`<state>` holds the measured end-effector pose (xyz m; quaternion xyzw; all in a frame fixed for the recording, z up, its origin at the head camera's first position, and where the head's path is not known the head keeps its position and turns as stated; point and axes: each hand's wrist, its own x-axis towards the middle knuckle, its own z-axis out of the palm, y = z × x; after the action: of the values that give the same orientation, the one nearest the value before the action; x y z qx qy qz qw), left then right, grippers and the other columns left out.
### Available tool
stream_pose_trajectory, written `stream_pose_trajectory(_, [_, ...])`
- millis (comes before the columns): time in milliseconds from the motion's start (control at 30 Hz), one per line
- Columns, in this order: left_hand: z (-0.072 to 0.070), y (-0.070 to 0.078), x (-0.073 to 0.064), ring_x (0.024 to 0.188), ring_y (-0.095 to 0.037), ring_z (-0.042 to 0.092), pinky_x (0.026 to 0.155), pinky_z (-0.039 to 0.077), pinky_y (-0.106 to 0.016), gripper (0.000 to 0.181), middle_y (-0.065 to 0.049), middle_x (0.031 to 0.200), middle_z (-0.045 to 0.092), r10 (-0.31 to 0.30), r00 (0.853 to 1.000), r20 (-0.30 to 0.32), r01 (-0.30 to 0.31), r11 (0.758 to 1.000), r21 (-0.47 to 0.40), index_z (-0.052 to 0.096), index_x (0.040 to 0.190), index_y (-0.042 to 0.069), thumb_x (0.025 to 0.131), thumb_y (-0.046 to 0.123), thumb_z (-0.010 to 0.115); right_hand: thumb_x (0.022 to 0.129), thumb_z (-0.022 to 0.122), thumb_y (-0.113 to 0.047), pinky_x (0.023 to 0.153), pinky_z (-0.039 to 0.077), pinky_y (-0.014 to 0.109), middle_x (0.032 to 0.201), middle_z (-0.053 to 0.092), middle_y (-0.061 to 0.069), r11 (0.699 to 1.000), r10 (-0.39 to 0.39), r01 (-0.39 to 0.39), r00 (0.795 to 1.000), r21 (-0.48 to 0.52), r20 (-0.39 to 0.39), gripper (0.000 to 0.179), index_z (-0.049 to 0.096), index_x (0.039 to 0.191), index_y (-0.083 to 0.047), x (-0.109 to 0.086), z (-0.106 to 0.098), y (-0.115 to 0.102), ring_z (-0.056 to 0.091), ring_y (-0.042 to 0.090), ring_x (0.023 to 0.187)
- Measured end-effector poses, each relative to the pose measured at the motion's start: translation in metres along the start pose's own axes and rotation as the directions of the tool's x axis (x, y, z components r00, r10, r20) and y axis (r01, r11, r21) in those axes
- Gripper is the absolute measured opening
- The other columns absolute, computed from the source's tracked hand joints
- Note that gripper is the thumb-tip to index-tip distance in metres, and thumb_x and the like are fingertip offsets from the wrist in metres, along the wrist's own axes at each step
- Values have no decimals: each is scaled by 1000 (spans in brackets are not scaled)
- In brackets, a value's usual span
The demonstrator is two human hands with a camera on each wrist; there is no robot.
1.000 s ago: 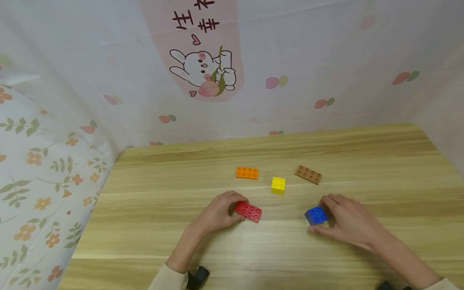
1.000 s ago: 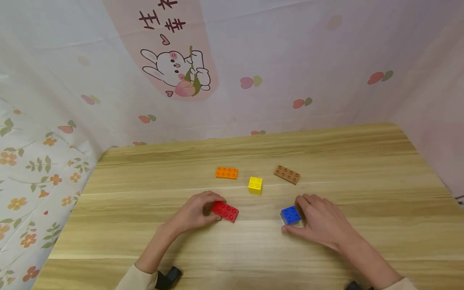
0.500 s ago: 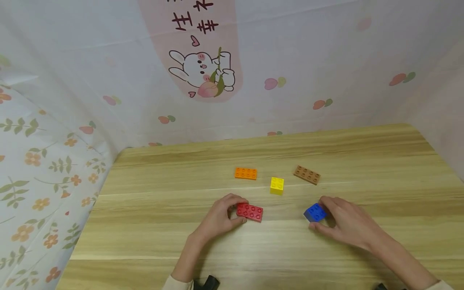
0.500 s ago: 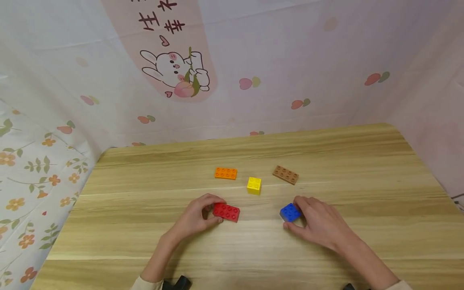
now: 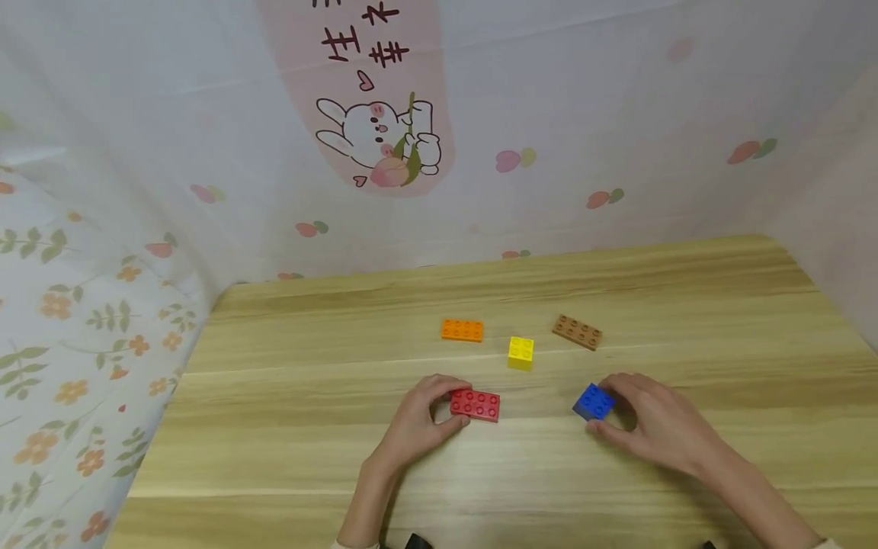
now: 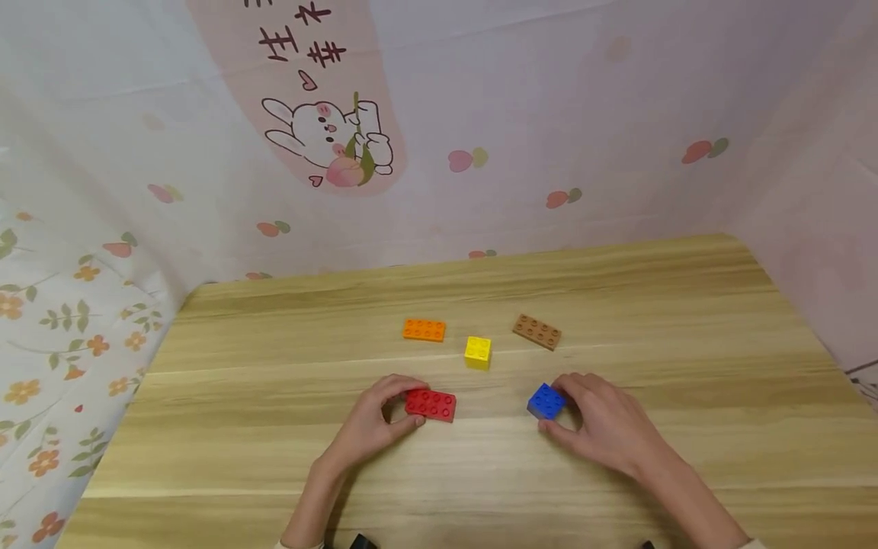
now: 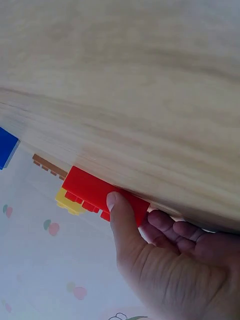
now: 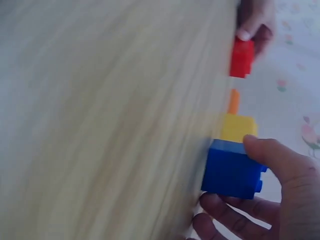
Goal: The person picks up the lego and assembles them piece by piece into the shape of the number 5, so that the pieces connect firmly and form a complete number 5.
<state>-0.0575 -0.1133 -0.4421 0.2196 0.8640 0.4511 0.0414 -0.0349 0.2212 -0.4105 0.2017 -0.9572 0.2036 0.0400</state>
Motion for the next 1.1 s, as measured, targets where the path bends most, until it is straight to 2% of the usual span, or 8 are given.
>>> stream_pose_trajectory(233, [0,-3,-3,104,-9,52,89,43,-32,42,10,114,59,20,1000,-15,-20,1000,19,62,119,18,78,16,75,71,78,-42,65,50,39,92,65,0,998,29,-28,999,57,-21,43,65,97,-11,-2,1,-1,60,16,79])
stream_pose_trajectory(433, [-2,-5,-8,106,-10,52,89,43,-34,41,10,114,60,19,998,-54,-17,999,36,63,117,18,78,14,74,69,81,-33,60,46,27,81,62,-10,986,52,-41,996,162,-66,37,64,96,-14,-4,9,-3,55,6,70])
stream_pose_trajectory(600, [4,-3,-3,102,-8,52,85,44,-31,40,10,112,60,26,998,-58,-24,999,23,64,116,18,77,15,75,66,84,-23,53,40,22,73,57,-11,975,82,-57,991,215,-109,38,61,95,-13,-11,9,0,50,3,64])
stream_pose_trajectory(767, [7,-2,-1,100,-8,51,83,45,-30,39,11,112,60,34,997,-67,-32,999,30,64,116,18,78,16,75,67,84,-16,48,37,20,69,51,-9,960,83,-44,988,275,-133,38,59,95,-13,-12,11,2,44,3,57])
stream_pose_trajectory(900, [6,-1,-2,97,-7,51,81,45,-29,40,12,111,60,19,997,-71,-16,999,35,64,115,18,77,17,76,67,83,-13,47,36,20,68,50,-10,957,67,-19,986,290,-154,38,59,96,-14,-10,13,1,43,3,55])
stream_pose_trajectory(1100, [8,0,-2,93,-7,50,78,44,-29,39,11,111,61,20,997,-76,-15,998,67,65,115,18,77,19,75,68,82,-12,48,42,20,72,56,-11,952,25,31,983,304,-180,38,59,99,-13,-4,15,-3,49,1,57])
